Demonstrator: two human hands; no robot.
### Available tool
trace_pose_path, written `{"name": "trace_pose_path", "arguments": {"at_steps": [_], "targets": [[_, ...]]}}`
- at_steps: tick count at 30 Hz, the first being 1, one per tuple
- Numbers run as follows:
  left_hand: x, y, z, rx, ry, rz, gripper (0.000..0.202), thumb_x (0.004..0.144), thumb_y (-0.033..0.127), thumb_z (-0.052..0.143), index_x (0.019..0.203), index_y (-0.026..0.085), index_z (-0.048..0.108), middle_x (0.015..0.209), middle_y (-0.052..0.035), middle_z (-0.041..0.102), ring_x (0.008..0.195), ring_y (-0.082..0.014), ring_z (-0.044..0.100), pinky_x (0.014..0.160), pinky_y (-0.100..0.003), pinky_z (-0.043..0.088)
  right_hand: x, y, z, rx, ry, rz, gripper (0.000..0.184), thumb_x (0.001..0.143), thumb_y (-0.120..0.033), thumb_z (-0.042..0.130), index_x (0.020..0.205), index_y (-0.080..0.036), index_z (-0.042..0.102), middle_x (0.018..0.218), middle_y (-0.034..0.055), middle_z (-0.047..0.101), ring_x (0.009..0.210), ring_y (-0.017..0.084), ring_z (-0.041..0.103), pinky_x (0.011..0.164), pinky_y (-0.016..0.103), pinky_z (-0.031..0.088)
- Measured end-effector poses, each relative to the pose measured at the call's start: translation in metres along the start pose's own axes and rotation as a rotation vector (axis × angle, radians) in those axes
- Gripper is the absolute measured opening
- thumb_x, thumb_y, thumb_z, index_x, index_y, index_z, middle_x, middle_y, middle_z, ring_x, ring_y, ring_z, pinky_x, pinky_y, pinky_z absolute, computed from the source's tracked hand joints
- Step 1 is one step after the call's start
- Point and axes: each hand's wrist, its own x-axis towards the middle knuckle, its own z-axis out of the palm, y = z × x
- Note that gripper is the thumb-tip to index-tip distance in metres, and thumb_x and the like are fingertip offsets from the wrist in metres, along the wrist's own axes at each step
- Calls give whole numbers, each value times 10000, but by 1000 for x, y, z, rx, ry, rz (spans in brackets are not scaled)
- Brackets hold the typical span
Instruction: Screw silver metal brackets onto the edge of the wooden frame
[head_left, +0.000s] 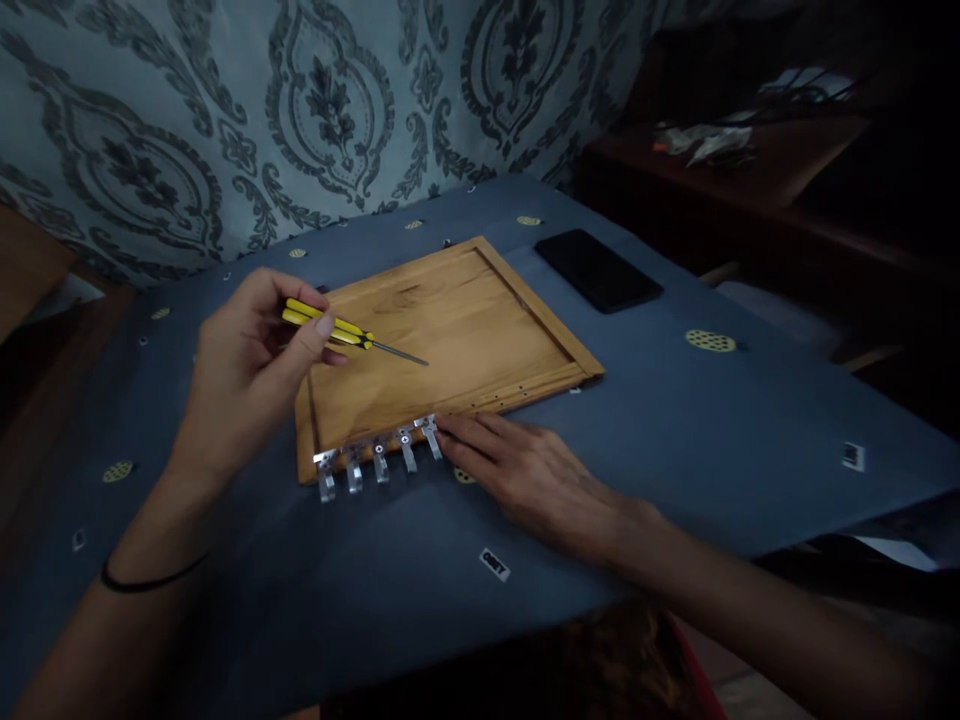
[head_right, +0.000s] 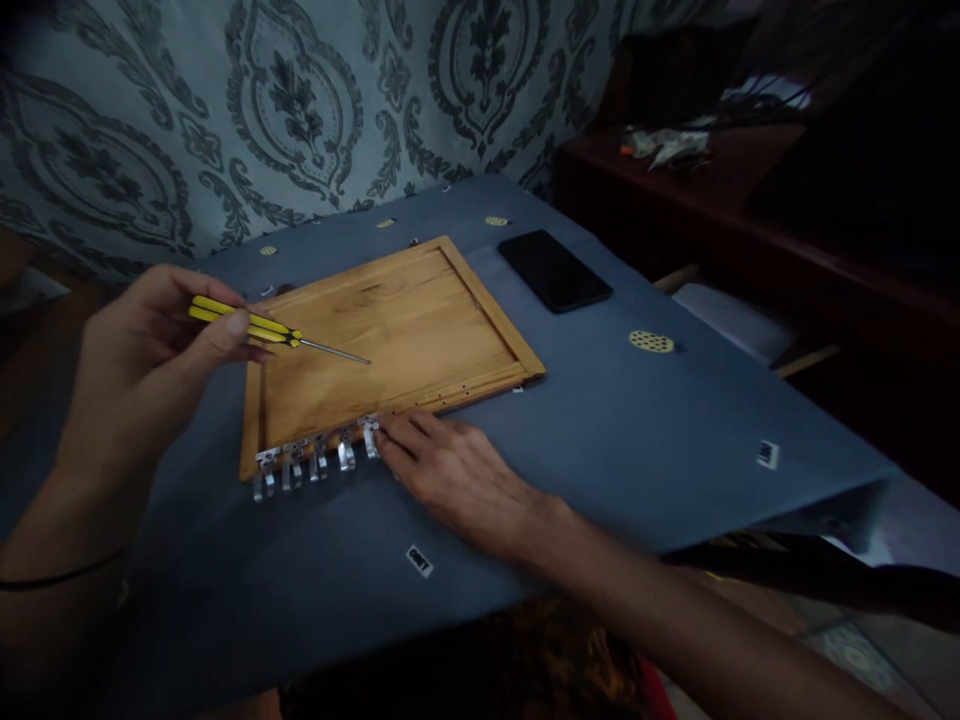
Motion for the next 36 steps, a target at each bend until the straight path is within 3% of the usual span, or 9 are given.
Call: {"name": "trace_pose_path", "arguments": {"at_steps": [6,10,15,18,22,24,26,30,36], "targets": [[10,-45,4,56,-163,-65,291,743,407,805,841,212,612,843,-34,719,778,-197,673,677,-305,540,0,0,-1,15,-20,10,526,818,81,475,1282,-96,649,1349,145,711,1115,261,712,773,368,647],[9,-67,6,234,-235,19,235,805,414,723,883,208,642,861,-29,715,821,-206,659,714,-309,509,0,1,1,-1,40,-2,461,841,66,489,1235,-93,668,1298,140,737,1068,252,725,734,348,644],[13,-82,6,414,-417,142,166,894,360,621,901,199,662,902,-44,712,872,-222,661,789,-343,498,0,1,3,-17,58,-18,455,849,61,492,1242,-92,663,1289,138,741,1083,249,721,763,343,646],[8,-71,6,510,-400,213,188,965,349,569,929,199,677,945,-64,706,953,-248,654,871,-383,489,0,2,3,-15,40,-15,453,851,59,499,1247,-91,660,1290,147,737,1080,249,717,757,345,644],[-21,-32,17,538,-338,278,217,1027,394,557,1081,204,646,1024,-61,706,1003,-248,650,881,-380,503,1,1,3,-35,32,-14,430,883,45,485,1236,-117,669,1295,129,738,1070,232,716,736,317,637],[-37,-14,29,568,-395,292,438,938,430,717,1274,198,561,1175,-87,700,1113,-280,641,949,-418,507,1,1,3,-29,47,-10,360,915,15,492,1192,-112,683,1271,128,747,1047,239,721,709,323,638],[-49,-3,41,646,-420,313,659,823,386,853,1338,192,491,1264,-118,678,1194,-317,611,1022,-470,482,1,0,4,-10,71,-13,277,943,-25,513,1138,-94,697,1235,135,756,1022,255,725,701,345,645],[-54,-4,54,653,-426,286,793,767,266,901,1390,215,413,1229,-98,689,1188,-306,630,1064,-483,468,0,0,6,-6,88,-17,280,963,-46,517,1188,-71,683,1203,141,762,1003,248,721,711,344,644],[-52,-15,53,612,-432,223,871,752,254,909,1440,207,377,1195,-100,691,1156,-303,646,1009,-465,514,0,0,5,-13,76,-24,304,942,-37,551,1220,-59,672,1226,137,757,993,252,722,679,344,639]]}}
